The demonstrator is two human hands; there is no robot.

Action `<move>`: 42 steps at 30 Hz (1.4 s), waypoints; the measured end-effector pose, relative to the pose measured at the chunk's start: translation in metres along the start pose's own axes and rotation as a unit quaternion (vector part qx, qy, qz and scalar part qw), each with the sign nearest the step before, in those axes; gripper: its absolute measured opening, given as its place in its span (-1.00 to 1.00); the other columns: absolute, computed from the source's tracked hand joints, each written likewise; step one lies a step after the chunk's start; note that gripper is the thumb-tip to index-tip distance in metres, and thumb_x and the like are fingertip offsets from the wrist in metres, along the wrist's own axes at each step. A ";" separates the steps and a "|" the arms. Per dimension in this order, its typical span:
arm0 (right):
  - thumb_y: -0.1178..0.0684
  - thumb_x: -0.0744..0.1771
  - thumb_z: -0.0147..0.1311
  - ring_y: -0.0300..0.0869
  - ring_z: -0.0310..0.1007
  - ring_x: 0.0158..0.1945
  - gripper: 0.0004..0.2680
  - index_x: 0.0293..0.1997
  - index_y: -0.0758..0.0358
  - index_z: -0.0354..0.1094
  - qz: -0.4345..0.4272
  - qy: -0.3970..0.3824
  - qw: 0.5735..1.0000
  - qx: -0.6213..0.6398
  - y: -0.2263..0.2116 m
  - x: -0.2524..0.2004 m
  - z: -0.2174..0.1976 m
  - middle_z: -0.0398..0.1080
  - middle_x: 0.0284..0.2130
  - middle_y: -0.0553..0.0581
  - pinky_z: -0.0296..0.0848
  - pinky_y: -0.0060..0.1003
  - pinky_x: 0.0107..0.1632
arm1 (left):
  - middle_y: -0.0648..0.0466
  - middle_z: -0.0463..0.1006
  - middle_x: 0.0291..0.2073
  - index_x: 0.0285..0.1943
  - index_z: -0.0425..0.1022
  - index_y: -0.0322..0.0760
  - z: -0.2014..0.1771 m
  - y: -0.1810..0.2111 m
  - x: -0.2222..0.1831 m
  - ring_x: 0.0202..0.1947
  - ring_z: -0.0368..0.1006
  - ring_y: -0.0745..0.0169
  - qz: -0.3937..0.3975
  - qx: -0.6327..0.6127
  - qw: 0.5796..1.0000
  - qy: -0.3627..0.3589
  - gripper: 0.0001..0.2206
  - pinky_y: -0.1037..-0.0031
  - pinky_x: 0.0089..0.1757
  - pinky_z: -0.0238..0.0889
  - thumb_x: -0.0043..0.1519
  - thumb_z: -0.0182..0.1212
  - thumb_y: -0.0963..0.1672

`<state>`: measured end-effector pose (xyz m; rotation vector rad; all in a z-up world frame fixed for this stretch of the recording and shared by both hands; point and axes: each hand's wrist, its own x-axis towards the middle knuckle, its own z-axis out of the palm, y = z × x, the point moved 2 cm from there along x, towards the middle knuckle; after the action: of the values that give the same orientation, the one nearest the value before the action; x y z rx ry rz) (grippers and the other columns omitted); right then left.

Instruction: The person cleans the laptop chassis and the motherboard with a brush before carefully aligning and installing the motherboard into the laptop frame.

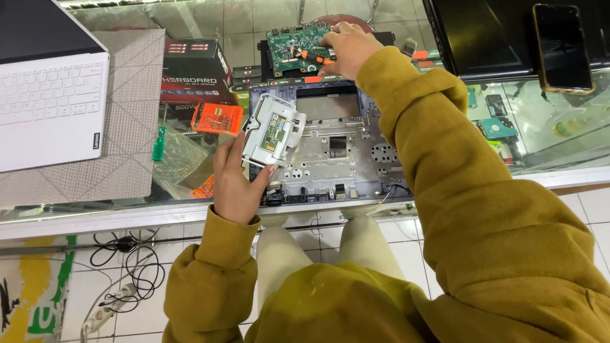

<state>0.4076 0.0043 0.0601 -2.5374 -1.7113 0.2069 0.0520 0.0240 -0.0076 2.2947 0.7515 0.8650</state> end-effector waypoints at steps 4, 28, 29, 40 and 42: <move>-0.30 0.34 0.18 0.18 0.14 0.35 -0.54 0.32 0.09 0.28 -0.010 0.034 0.999 0.023 0.000 -0.026 -0.028 0.17 0.30 0.32 0.19 0.23 0.26 | -0.12 0.28 0.21 0.47 0.25 -0.37 -0.007 0.005 0.000 0.21 0.29 -0.09 0.019 -0.017 1.000 0.017 -0.36 0.14 0.08 0.32 0.23 0.35 -0.05; 0.07 0.41 0.00 -0.01 0.30 -0.05 -0.94 -0.16 0.16 0.26 0.041 0.060 0.986 0.152 0.004 -0.067 -0.041 0.38 -0.32 0.14 0.35 -0.07 -0.12 | -0.16 0.33 0.29 0.38 0.34 -0.38 -0.009 0.011 0.005 0.28 0.18 -0.26 0.070 0.080 0.994 0.011 -0.47 -0.06 0.23 0.07 0.26 0.28 -0.05; 0.06 0.42 0.02 -0.11 0.30 -0.20 -0.94 -0.17 0.14 0.26 0.044 0.083 0.975 0.201 0.001 -0.081 -0.051 0.37 -0.31 0.08 0.34 -0.16 -0.22 | -0.13 0.31 0.30 0.34 0.39 -0.42 -0.013 0.019 0.006 0.29 0.18 -0.25 0.089 0.073 0.992 0.048 -0.54 -0.07 0.23 0.10 0.30 0.25 -0.08; 0.19 0.40 0.09 -0.26 0.42 -0.50 -0.90 -0.21 0.25 0.21 -0.110 0.107 0.851 0.502 -0.049 -0.167 -0.078 0.45 -0.50 0.16 0.52 -0.46 -0.40 | -0.26 0.55 0.11 0.32 0.43 -0.34 0.016 0.097 0.071 0.16 0.43 -0.25 0.267 0.108 0.956 0.045 -0.61 0.05 0.15 0.27 0.37 0.26 -0.07; 0.14 0.46 -0.10 -0.11 0.57 -0.43 -0.91 0.05 0.29 0.18 -0.189 0.051 0.825 0.530 -0.027 -0.137 -0.075 0.41 -0.29 0.21 0.40 -0.42 -0.51 | -0.14 0.59 -0.19 0.09 0.47 -0.45 0.017 0.087 0.079 -0.27 0.50 -0.17 0.196 0.037 0.980 0.004 -0.77 0.09 -0.25 0.33 0.35 0.17 -0.15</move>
<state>0.3440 -0.1117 0.1472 -1.3490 -1.3934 0.7274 0.1399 0.0118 0.0709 2.5544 0.3392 1.0315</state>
